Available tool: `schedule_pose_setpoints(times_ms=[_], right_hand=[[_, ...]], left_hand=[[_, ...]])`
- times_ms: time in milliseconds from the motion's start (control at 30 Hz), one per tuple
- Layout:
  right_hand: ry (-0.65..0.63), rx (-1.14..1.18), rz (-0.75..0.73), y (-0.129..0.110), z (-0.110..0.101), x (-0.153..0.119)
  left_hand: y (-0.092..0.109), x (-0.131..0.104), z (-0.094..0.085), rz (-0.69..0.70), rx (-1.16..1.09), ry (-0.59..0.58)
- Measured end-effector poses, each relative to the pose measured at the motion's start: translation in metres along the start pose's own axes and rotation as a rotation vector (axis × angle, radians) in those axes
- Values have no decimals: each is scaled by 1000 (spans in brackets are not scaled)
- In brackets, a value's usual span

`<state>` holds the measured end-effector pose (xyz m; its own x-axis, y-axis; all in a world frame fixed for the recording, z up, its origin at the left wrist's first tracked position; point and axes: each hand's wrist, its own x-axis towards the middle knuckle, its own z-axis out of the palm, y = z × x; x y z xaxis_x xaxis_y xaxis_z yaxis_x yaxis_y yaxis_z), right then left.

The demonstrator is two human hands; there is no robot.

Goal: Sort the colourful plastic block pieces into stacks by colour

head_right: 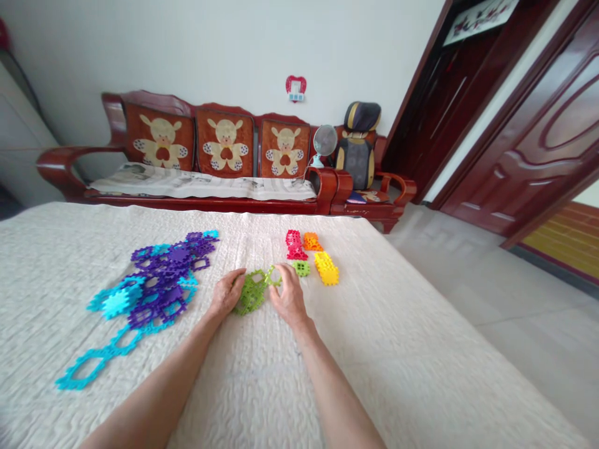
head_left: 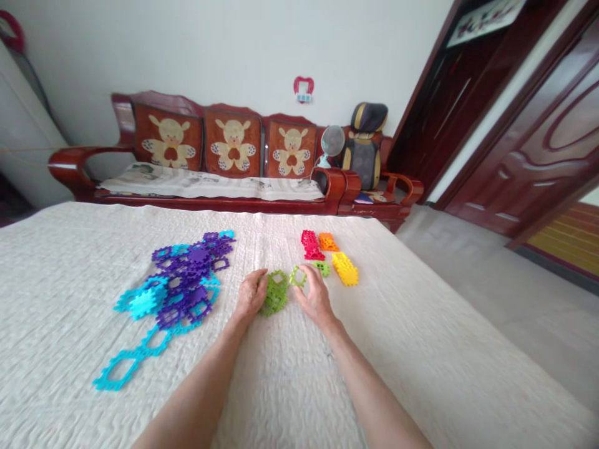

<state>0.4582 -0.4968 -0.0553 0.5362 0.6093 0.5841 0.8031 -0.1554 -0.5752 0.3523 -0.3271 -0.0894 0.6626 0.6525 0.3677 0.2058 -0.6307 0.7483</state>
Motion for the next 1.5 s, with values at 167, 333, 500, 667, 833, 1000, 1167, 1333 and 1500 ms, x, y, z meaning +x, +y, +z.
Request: schedule_pose_setpoints(times_ms=[167, 333, 500, 667, 833, 1000, 1167, 1333, 1500], right_hand=[[58, -150, 51, 22, -21, -16], [97, -196, 59, 45, -23, -13], [86, -228, 45, 54, -23, -11], [79, -280, 33, 60, -21, -7], [118, -273, 25, 52, -29, -12], [-87, -253, -30, 41, -44, -35], [-154, -229, -64, 38, -54, -24], [-234, -366, -72, 47, -55, 28], [-349, -490, -20, 63, -51, 48]], left_hand=[[1, 3, 3, 1, 28, -2], [-4, 4, 6, 21, 38, 15], [-6, 5, 7, 17, 56, 4], [-5, 5, 7, 32, 58, 21], [-3, 5, 7, 32, 54, 26], [-5, 5, 8, 45, 51, 19], [-6, 5, 9, 59, 64, 17], [-6, 5, 9, 64, 68, 15], [-5, 4, 9, 73, 76, 25]])
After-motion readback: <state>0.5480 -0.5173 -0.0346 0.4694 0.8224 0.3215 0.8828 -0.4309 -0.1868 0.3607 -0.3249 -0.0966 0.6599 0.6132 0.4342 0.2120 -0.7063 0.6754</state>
